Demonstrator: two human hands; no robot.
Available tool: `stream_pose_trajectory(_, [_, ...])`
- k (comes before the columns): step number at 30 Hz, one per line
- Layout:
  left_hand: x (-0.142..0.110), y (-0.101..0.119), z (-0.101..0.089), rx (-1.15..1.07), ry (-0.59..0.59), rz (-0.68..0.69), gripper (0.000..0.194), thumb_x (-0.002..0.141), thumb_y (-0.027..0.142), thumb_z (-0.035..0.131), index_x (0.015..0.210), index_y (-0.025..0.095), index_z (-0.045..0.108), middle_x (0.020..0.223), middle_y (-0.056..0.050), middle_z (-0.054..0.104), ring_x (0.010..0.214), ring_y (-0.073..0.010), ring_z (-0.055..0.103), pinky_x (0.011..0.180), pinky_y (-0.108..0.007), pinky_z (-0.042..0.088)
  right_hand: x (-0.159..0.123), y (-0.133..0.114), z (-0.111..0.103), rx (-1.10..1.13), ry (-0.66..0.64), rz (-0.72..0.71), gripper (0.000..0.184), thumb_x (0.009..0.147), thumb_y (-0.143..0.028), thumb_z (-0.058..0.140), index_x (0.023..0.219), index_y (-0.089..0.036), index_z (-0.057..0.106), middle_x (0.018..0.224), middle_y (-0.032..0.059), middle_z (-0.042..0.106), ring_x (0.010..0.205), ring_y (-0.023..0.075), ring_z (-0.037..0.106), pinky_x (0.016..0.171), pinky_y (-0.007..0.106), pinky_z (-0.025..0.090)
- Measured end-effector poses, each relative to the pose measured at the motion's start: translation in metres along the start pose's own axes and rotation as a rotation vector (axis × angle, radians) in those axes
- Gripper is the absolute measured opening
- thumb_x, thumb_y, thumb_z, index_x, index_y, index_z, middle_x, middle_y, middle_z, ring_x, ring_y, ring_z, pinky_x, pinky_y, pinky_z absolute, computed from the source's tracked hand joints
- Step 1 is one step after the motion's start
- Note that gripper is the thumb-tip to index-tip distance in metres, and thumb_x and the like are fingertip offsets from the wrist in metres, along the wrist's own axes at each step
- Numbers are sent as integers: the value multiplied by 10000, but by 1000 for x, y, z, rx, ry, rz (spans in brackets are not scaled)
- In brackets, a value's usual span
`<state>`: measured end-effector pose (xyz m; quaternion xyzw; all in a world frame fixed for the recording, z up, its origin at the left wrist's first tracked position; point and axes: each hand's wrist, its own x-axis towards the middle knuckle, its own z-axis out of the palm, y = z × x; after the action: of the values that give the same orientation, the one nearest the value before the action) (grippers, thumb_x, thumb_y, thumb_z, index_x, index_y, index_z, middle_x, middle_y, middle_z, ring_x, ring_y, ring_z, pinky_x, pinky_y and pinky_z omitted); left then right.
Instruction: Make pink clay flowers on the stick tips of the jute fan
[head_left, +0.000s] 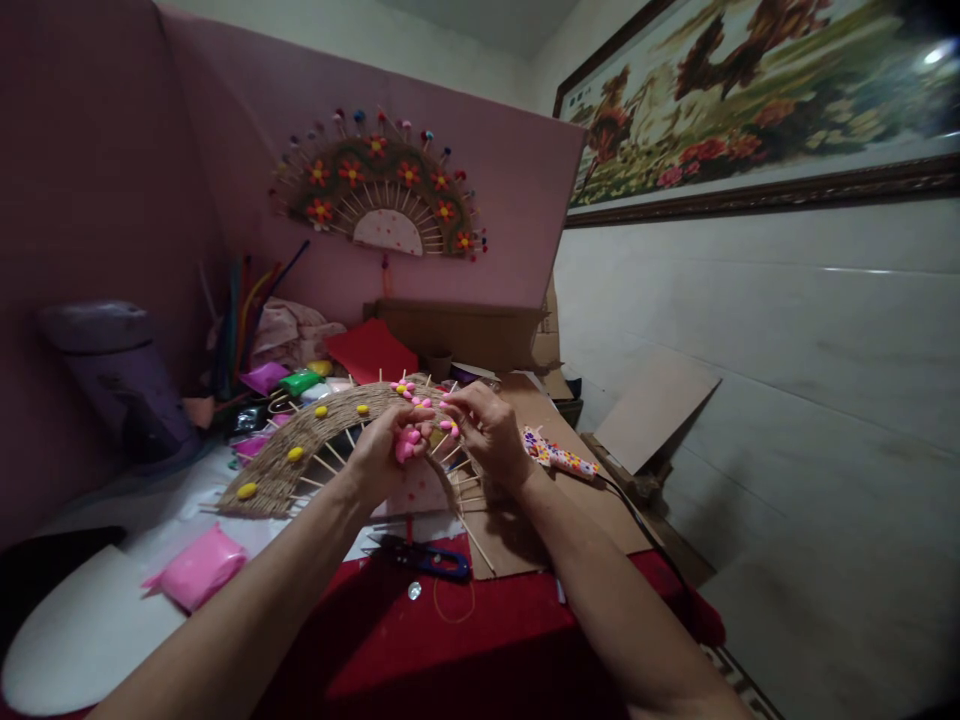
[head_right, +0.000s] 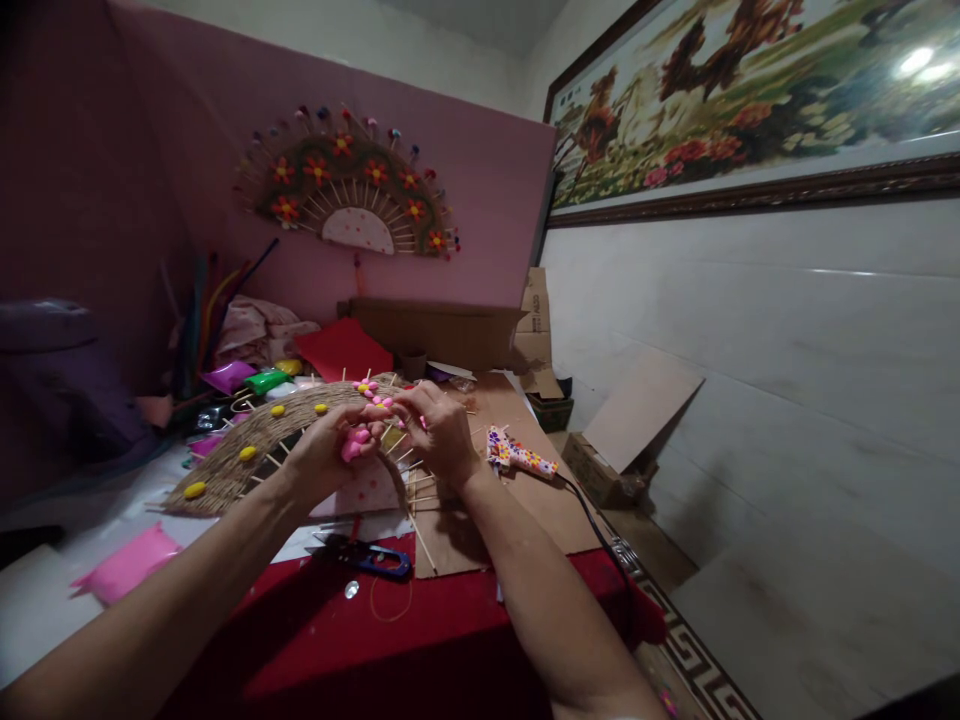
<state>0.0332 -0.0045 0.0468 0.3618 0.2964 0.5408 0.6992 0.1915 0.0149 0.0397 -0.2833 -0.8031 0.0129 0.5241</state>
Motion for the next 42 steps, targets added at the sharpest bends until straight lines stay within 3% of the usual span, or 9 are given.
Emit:
stream_pose_trajectory(2, [-2, 1, -2, -41, 46, 16, 68, 663, 111, 536, 684, 109, 601, 575, -13, 552, 432, -51, 443, 404, -159, 368, 1, 1, 1, 77, 90, 95, 133, 879, -269, 502, 880, -189, 608, 824, 39, 616, 765, 144, 572, 672, 266, 463])
stream_pose_trajectory(5, [-5, 0, -7, -47, 97, 81, 178, 559, 35, 530, 687, 116, 624, 678, -22, 614, 539, -65, 512, 515, -168, 436, 3, 5, 6, 323, 182, 305, 140, 858, -309, 521, 881, -184, 580, 787, 25, 623, 676, 127, 575, 589, 246, 467])
stream_pose_trajectory(10, [-11, -6, -12, 17, 83, 149, 208, 508, -32, 604, 662, 98, 654, 730, -29, 648, 598, -59, 542, 576, -152, 448, 4, 7, 13, 670, 131, 488, 184, 787, -348, 604, 847, -174, 604, 706, -2, 611, 533, 97, 523, 454, 217, 425])
stream_pose_trajectory(17, [-13, -7, -16, -107, 27, 134, 363, 633, -12, 654, 977, 101, 679, 966, -106, 681, 754, -106, 627, 733, -212, 506, 2, 8, 9, 519, 166, 448, 244, 807, -398, 580, 886, -182, 663, 668, -11, 576, 537, 87, 466, 469, 209, 384])
stream_pose_trajectory(22, [-13, -7, -15, -123, 22, 111, 335, 652, -6, 649, 964, 116, 669, 895, -82, 692, 735, -111, 638, 646, -195, 510, 3, 6, 11, 601, 170, 475, 193, 816, -379, 561, 802, -187, 577, 689, -12, 572, 552, 90, 498, 482, 204, 408])
stream_pose_trajectory(27, [-15, -9, -13, -161, 20, 126, 293, 656, 13, 657, 930, 117, 670, 818, -65, 691, 670, -105, 629, 595, -190, 501, 1, 1, 15, 737, 27, 503, 154, 850, -351, 484, 900, -208, 510, 701, -24, 538, 515, 83, 472, 459, 199, 392])
stream_pose_trajectory(33, [-18, -9, -10, -147, 49, 119, 301, 655, 21, 669, 936, 128, 669, 841, -50, 690, 665, -82, 615, 615, -182, 494, -5, -6, 16, 309, -153, 286, 191, 845, -379, 538, 917, -208, 586, 670, -24, 508, 559, 98, 444, 514, 214, 383])
stream_pose_trajectory(38, [-16, -12, -11, -121, 39, 193, 268, 584, 31, 727, 827, 132, 674, 835, -39, 688, 709, -91, 625, 656, -182, 485, -7, -7, 18, 115, -127, 193, 186, 809, -365, 600, 893, -199, 602, 619, -34, 494, 535, 99, 418, 510, 220, 353])
stream_pose_trajectory(42, [-16, -12, -11, -113, 3, 198, 311, 578, 79, 753, 874, 135, 676, 849, -58, 696, 723, -112, 635, 680, -214, 496, -7, -8, 16, 67, -111, 136, 149, 821, -333, 587, 872, -195, 612, 689, -5, 567, 586, 113, 471, 550, 232, 384])
